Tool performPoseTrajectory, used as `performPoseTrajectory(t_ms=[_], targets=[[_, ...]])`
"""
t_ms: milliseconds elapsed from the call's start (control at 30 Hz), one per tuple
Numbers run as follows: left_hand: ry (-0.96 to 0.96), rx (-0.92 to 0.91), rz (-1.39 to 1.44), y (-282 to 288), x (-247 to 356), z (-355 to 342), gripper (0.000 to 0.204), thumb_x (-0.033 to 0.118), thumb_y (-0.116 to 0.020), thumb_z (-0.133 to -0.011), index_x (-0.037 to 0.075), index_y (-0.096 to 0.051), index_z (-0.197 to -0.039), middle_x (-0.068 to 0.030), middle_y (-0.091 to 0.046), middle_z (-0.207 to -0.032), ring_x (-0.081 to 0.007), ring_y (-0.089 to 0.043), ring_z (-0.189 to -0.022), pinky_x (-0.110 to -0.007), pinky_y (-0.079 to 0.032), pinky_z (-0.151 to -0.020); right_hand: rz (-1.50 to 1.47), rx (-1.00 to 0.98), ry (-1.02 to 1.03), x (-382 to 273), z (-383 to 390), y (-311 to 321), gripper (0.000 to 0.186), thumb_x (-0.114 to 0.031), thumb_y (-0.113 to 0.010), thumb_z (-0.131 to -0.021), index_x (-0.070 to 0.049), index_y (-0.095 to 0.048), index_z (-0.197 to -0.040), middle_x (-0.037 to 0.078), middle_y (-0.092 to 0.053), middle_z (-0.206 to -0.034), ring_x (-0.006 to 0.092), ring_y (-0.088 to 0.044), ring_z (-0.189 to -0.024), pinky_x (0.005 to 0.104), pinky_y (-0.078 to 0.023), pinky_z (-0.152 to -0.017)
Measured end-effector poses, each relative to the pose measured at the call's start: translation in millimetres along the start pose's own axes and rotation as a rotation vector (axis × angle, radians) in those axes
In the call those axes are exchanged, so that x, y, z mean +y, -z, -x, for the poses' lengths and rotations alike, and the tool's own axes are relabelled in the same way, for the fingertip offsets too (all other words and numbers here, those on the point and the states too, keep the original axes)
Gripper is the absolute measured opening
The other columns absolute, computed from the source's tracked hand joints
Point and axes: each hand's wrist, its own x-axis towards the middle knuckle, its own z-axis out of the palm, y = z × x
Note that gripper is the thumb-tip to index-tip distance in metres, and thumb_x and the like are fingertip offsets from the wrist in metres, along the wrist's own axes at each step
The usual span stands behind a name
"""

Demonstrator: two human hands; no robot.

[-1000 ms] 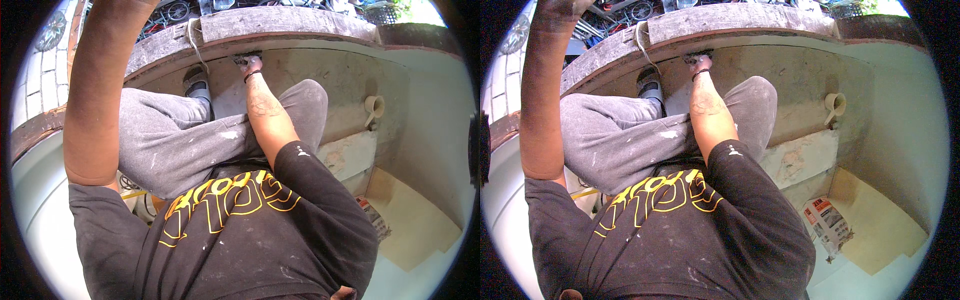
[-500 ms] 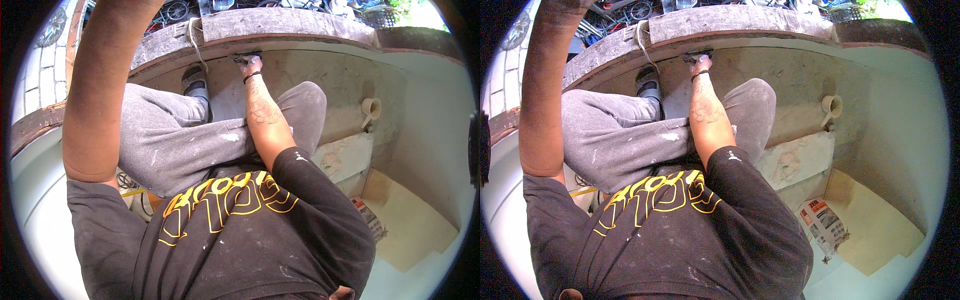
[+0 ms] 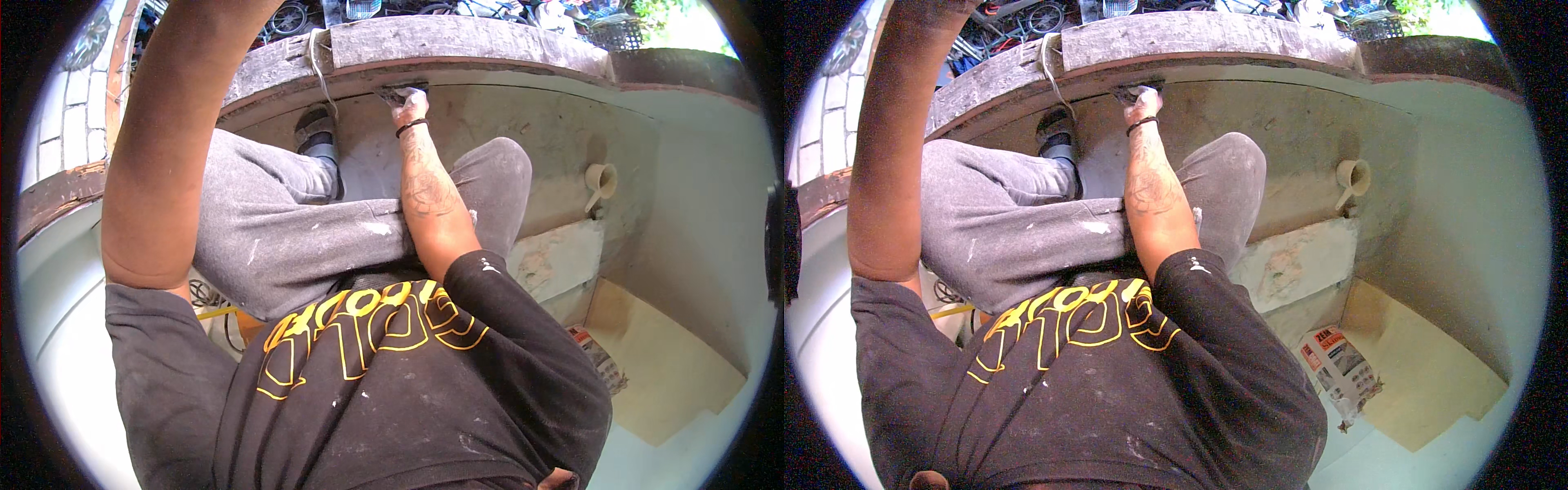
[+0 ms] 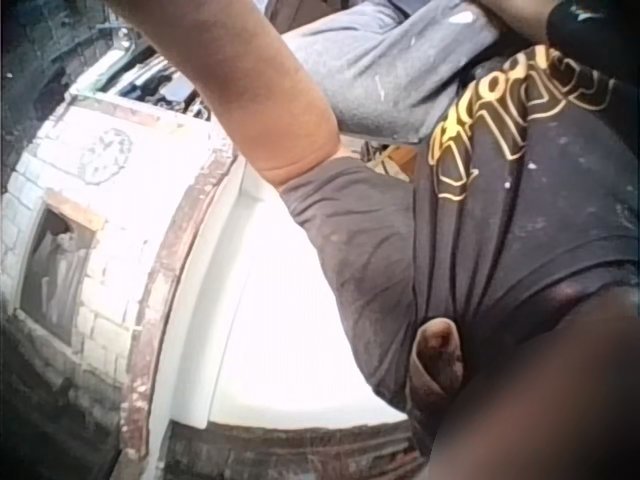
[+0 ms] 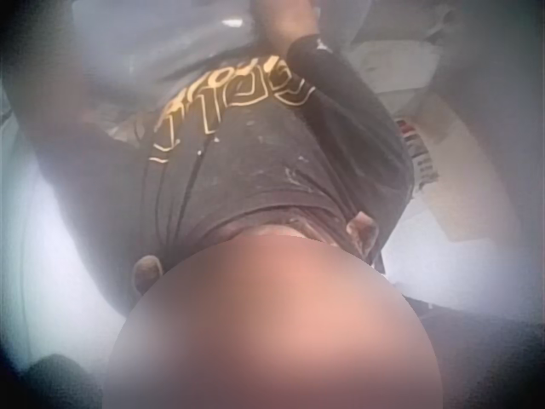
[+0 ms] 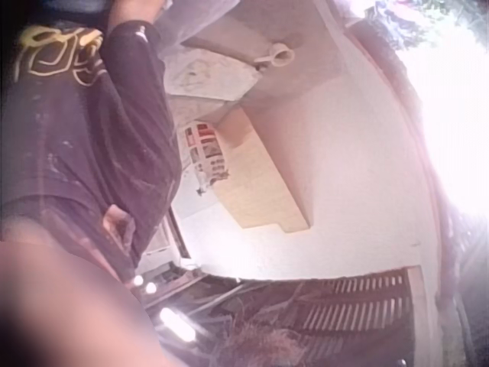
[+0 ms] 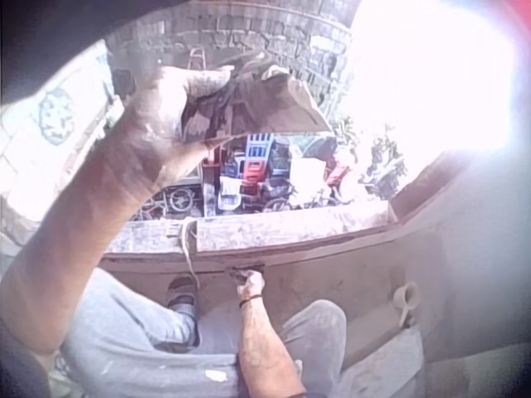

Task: The person works plaster between putty knives, scoops plaster from a board, and applies and smooths the mixture along the wall edge.

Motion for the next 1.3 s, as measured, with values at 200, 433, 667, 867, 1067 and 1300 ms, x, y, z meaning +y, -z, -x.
performPoseTrajectory(t_ms=[200,433,667,867,1067,1300], targets=[[0.414,0.107,0.657,-9.6,-7.8,-9.7,0.01,-0.001,-0.052,-0.077,-0.002,-0.057,-0.086,-0.0068,-0.059,-0.08,-0.0098,-0.054,-0.07,-0.024,-0.046,-0.064,0.002,-0.059,0.032,-5.2,15.3,-11.7,0.014,0.007,-0.043,-0.061,0.002,-0.05,-0.073,0.015,-0.052,-0.077,0.0334,-0.052,-0.074,0.0555,-0.047,-0.069],[0.53,0.166,1.149,-9.8,-11.3,-13.6,0.013,0.007,-0.043,-0.084,0.002,-0.055,-0.081,-0.0055,-0.059,-0.077,-0.011,-0.054,-0.064,-0.025,-0.046,-0.065,0.034,-0.027,0.1,-0.9,5.8,-8.5,0.012,0.006,-0.044,-0.061,0.0,-0.05,-0.069,0.014,-0.052,-0.074,0.0316,-0.053,-0.068,0.0497,-0.048,-0.064],[0.647,0.243,1.385,-13.9,-11.9,-17.0,0.012,0.009,-0.045,-0.083,0.001,-0.054,-0.082,-0.0077,-0.059,-0.078,-0.0134,-0.057,-0.07,-0.027,-0.047,-0.07,-0.026,-0.094,0.048,-2.1,1.5,-8.8,0.025,0.008,-0.046,-0.058,-0.008,-0.047,-0.077,0.004,-0.049,-0.071,0.0206,-0.05,-0.059,0.0363,-0.044,-0.05],[0.695,0.298,1.396,-14.8,-0.4,-17.6,0.011,0.008,-0.046,-0.081,0.001,-0.053,-0.083,-0.0098,-0.06,-0.08,-0.0148,-0.057,-0.07,-0.026,-0.047,-0.067,0.014,-0.131,0.093,-6.9,8.9,-16.1,0.029,0.008,-0.045,-0.057,-0.009,-0.048,-0.081,0.004,-0.049,-0.07,0.0202,-0.049,-0.058,0.035,-0.044,-0.048],[0.725,0.409,1.279,-23.5,3.8,-17.9,0.011,0.007,-0.044,-0.081,0.0,-0.053,-0.085,-0.0107,-0.059,-0.083,-0.0153,-0.057,-0.069,-0.026,-0.047,-0.064,0.01,-0.153,0.15,-19.1,35.1,-31.3,0.032,0.003,-0.041,-0.06,-0.005,-0.049,-0.09,0.008,-0.051,-0.081,0.0245,-0.051,-0.069,0.0401,-0.046,-0.061],[0.692,0.213,1.287,-33.3,18.9,-24.5,0.014,0.009,-0.046,-0.081,0.001,-0.053,-0.09,-0.01,-0.06,-0.087,-0.0158,-0.058,-0.072,-0.028,-0.048,-0.067,-0.084,-0.456,0.208,-129.8,136.6,-41.0,0.036,0.007,-0.041,-0.059,0.004,-0.053,-0.093,0.012,-0.056,-0.092,0.0272,-0.055,-0.083,0.0375,-0.048,-0.075]])
